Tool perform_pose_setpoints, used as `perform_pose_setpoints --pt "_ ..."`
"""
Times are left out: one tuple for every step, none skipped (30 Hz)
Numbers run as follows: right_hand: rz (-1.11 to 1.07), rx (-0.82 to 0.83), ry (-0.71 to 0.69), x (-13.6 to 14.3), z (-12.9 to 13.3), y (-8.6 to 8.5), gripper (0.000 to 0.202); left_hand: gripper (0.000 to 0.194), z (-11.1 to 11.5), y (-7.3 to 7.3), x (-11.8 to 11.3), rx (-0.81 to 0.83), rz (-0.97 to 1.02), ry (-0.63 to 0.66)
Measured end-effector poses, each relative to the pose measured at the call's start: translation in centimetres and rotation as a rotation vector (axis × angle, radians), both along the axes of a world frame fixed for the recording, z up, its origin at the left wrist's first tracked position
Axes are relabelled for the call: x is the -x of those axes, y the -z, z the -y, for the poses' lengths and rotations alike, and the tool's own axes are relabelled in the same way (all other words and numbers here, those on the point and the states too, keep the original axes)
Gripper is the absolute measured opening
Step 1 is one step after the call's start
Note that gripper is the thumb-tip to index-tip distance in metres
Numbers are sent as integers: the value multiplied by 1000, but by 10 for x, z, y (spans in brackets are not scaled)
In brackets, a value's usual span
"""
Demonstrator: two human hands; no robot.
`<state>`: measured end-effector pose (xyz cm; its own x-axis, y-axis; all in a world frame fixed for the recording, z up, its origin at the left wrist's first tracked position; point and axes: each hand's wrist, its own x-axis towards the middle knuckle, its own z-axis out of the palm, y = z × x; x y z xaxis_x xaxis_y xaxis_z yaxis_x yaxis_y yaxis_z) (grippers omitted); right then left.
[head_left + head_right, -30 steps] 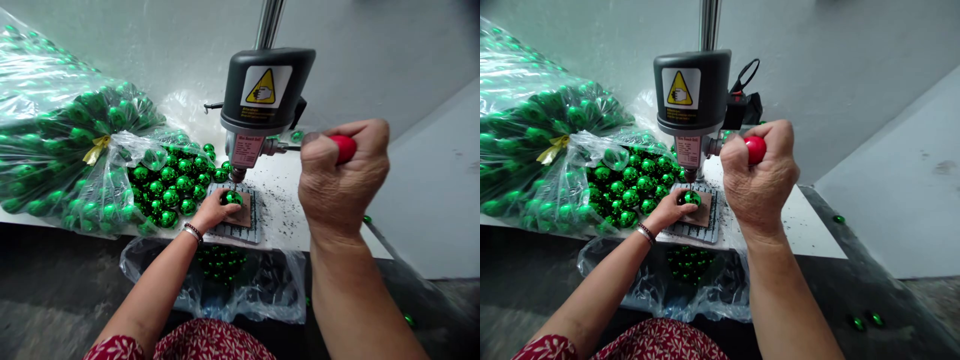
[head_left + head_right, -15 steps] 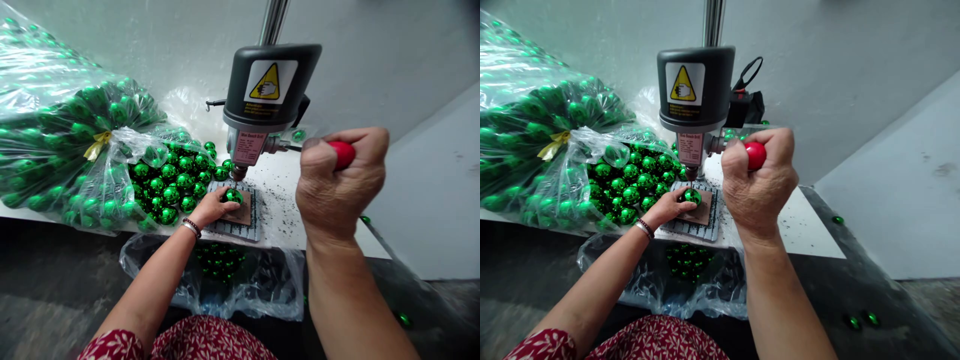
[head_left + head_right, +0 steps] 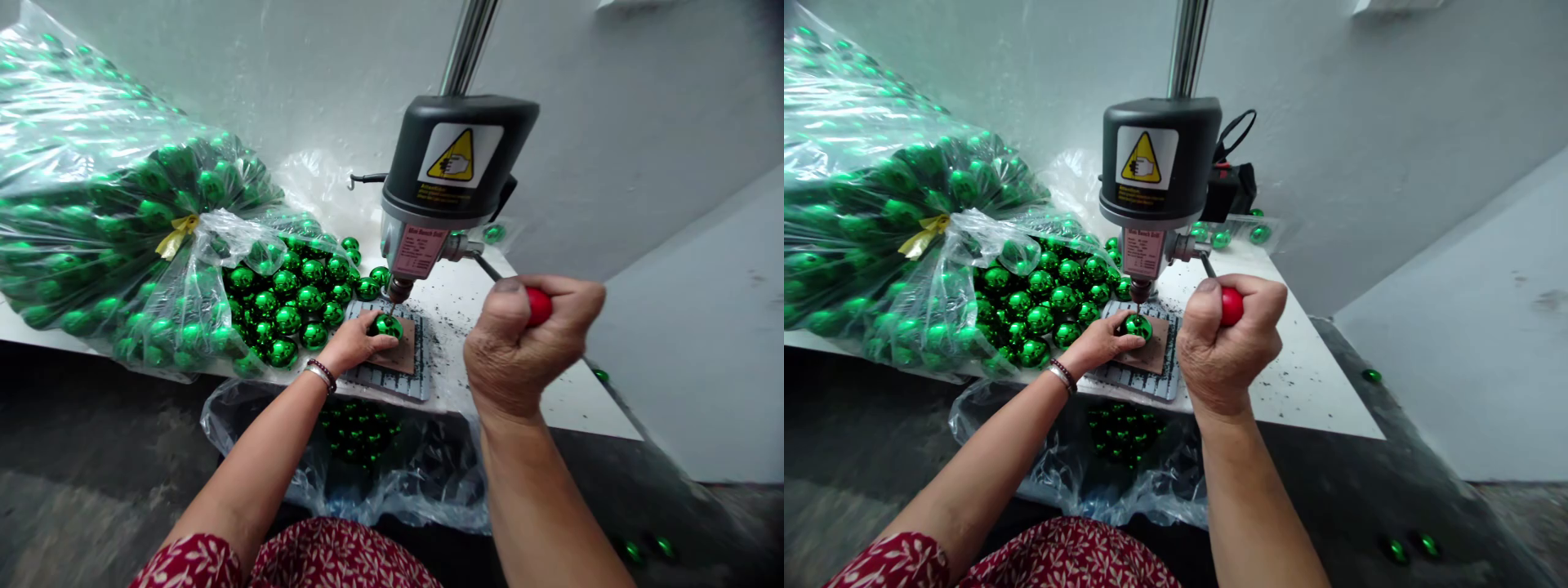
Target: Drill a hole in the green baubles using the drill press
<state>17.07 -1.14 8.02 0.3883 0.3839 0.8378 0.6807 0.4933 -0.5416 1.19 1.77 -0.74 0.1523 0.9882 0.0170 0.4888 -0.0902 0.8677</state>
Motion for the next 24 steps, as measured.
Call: perform_pose_setpoints --pt "6 -6 1 1 1 5 17 55 0 0 0 -4 5 -3" --pt "12 -9 3 1 2 10 16 54 0 0 0 -7 9 -5" --pt "18 -16 4 2 3 14 15 53 1 -1 0 -6 10 -7" --pt "22 -24 6 2 3 16 13 51 1 -2 0 -3 9 -7" --pt "27 -38 8 2 2 15 13 49 1 -2 -1 0 6 -9" --pt "33 -57 9 2 -1 11 13 48 2 -2 -1 1 2 -11" --pt "33 -77 11 1 -5 4 14 48 2 -3 -2 2 -3 -16" --pt "38 -85 7 0 -10 -7 16 49 2 -3 -3 4 -10 -28" --pt "31 -91 10 -1 -16 -20 19 51 3 -3 -4 4 -18 -45" --pt "9 -70 7 -2 -22 -34 21 52 4 -3 -4 0 -27 -62" --pt "-1 -11 -12 -3 -28 -49 22 53 6 -3 -5 -7 -33 -76" --pt "-4 54 -19 -4 -32 -62 21 52 9 -4 -5 -17 -33 -86" --pt "-9 114 -16 -4 -36 -73 21 50 13 -5 -4 -33 -28 -97" --pt "-14 168 -13 -4 -38 -81 21 49 19 -7 -3 -52 -22 -103" --pt "-16 210 -9 -4 -39 -86 20 48 25 -9 -1 -69 -17 -98" --pt "-22 239 -4 -4 -39 -89 20 48 33 -11 2 -81 -16 -82" --pt "-27 256 -1 -4 -39 -90 20 50 42 -13 5 -85 -22 -38" --pt "-33 268 2 -4 -38 -89 20 52 51 -14 8 -69 -32 37" --pt "-40 276 5 -4 -37 -88 20 53 61 -15 12 -43 -45 112" --pt "-46 284 6 -4 -36 -87 21 56 69 -15 16 -11 -62 176" --pt "-55 291 7 -4 -36 -85 23 59 77 -14 20 25 -80 208" --pt "-63 297 4 -4 -36 -84 25 61 84 -12 24 50 -100 221" --pt "-74 298 1 -4 -36 -84 27 63 90 -9 29 52 -123 205" --pt "-82 294 -5 -4 -37 -84 28 63 95 -6 34 27 -150 158"
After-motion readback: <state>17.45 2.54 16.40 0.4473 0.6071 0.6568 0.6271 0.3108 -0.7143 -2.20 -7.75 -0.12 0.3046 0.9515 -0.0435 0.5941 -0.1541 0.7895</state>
